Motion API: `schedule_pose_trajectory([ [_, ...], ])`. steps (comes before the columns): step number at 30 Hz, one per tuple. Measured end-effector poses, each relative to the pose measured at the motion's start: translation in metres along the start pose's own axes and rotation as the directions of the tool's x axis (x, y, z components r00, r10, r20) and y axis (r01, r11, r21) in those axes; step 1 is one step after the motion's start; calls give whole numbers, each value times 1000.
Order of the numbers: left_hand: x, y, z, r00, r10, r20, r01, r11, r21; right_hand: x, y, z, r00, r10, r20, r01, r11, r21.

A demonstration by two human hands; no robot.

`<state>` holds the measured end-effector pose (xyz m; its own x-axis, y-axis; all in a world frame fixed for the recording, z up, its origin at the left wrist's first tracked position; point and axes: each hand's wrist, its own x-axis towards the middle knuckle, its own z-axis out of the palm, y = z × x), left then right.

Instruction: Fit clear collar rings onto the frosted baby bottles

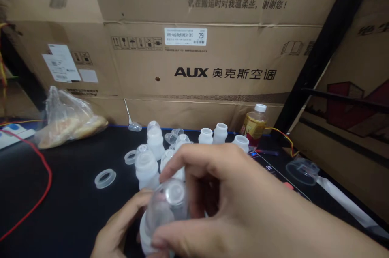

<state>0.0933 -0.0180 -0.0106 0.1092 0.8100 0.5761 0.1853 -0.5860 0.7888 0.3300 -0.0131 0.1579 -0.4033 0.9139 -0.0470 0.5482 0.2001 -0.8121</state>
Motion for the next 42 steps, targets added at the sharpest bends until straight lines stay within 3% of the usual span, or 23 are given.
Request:
schedule_pose_trajectory([
  [6, 5, -4, -6, 997, 52, 59, -56, 997, 53, 20, -12, 16, 982, 17, 187, 10, 989, -144],
  [16, 7, -6, -11, 989, 18, 147, -27, 998, 61, 25, -10, 24, 987, 64, 146, -31, 975, -219],
  [25, 5, -5, -7, 998, 38, 53, -43, 995, 85, 28, -17, 32, 977, 150, 150, -110, 963, -248],
  [29, 5, -4, -7, 997, 5, 78, -9, 999, 52, 29, -14, 32, 984, 119, 131, -79, 958, -277],
  [34, 4, -5, -9, 995, -6, 96, -1, 997, 80, 29, -15, 30, 965, 192, 177, -142, 955, -260],
  [42, 6, -1, -9, 996, 26, 90, -39, 989, 141, 35, -21, 33, 987, 40, 154, -6, 976, -219],
])
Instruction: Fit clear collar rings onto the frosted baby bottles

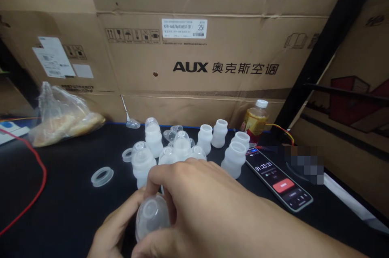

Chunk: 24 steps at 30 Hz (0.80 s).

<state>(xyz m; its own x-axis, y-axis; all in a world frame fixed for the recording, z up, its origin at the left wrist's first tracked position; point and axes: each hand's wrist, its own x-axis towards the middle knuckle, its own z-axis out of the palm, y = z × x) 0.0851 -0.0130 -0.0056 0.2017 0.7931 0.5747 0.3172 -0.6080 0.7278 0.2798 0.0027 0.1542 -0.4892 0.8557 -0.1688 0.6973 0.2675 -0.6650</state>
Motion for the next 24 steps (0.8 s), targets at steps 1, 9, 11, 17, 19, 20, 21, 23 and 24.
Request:
schedule_pose_trajectory([
  [1, 0, -1, -1, 1000, 2, 1, -2, 1000, 4, 0, 0, 0, 1000, -7, -2, 7, 1000, -1],
  [9, 1, 1, -3, 1000, -14, 11, 14, 999, -44, -1, 4, -10, 998, 11, 59, -12, 1000, 15],
  [11, 2, 4, -2, 999, -32, -5, 32, 999, -35, -1, 5, -14, 995, 37, 91, -38, 999, 9],
  [17, 4, 9, -1, 999, -33, -25, 32, 999, -35, -3, 7, -14, 993, 34, 115, -38, 999, 36],
  [19, 4, 8, -2, 1000, -27, -13, 26, 999, -38, -4, 6, -12, 992, 49, 113, -54, 997, 46],
  [20, 4, 8, -2, 1000, -26, -9, 26, 999, -37, -4, 5, -12, 992, 52, 117, -58, 997, 49],
  [21, 4, 7, -2, 1000, -26, -4, 26, 999, -35, -3, 4, -12, 992, 50, 120, -56, 997, 45],
  [23, 4, 6, -3, 1000, -28, 3, 28, 999, -28, -2, 3, -13, 991, 18, 133, -22, 1000, 23],
  [24, 3, 5, -3, 1000, -27, 4, 27, 999, -27, -1, 3, -13, 990, -2, 139, 1, 1000, 8],
])
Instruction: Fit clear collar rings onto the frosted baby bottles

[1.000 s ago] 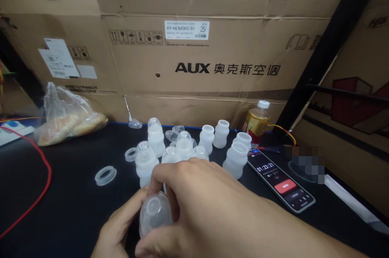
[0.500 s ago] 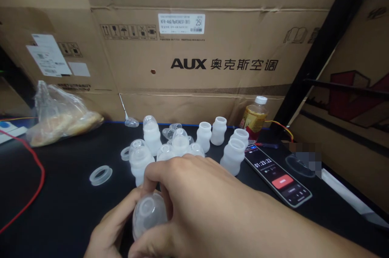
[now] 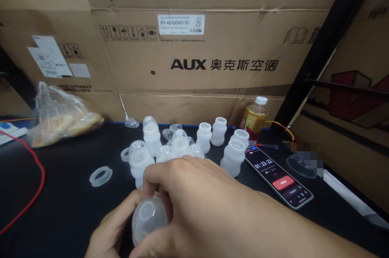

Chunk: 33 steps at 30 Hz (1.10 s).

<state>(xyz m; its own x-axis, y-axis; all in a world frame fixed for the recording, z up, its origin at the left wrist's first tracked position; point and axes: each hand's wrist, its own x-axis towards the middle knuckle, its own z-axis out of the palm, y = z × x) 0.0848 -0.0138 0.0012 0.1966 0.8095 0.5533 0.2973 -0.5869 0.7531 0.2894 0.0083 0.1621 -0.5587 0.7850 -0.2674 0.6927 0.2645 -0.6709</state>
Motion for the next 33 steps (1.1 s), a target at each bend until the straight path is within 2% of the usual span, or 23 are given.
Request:
schedule_pose_trajectory([
  [3, -1, -2, 1, 1000, 1, -8, -2, 1000, -11, 0, 3, 0, 999, -29, -19, 29, 999, -23],
  [5, -2, -2, 2, 1000, -1, -10, 1, 1000, -23, 0, 5, 1, 999, -2, -35, 3, 1000, 18],
  [12, -1, -3, 2, 1000, -27, 11, 27, 998, -54, 2, 5, 1, 1000, -11, 13, 11, 997, 72],
  [15, -1, -1, 1, 1000, -18, 20, 18, 1000, -18, 1, 9, 2, 998, 11, 54, -17, 994, 107],
  [18, 0, 1, 1, 1000, 24, 8, -25, 998, 58, 1, 16, 4, 1000, 22, 17, -24, 988, 151],
  [26, 1, 6, 5, 996, 69, -61, -63, 993, 99, 3, 23, 2, 998, -39, 54, 23, 965, 263],
  [30, 2, 8, 4, 993, 107, -48, -101, 989, 104, 3, 24, 4, 991, -68, 114, 38, 967, 253],
  [33, 2, 8, 5, 992, 126, -29, -122, 985, 124, 3, 28, 8, 988, -119, 99, 88, 958, 272],
])
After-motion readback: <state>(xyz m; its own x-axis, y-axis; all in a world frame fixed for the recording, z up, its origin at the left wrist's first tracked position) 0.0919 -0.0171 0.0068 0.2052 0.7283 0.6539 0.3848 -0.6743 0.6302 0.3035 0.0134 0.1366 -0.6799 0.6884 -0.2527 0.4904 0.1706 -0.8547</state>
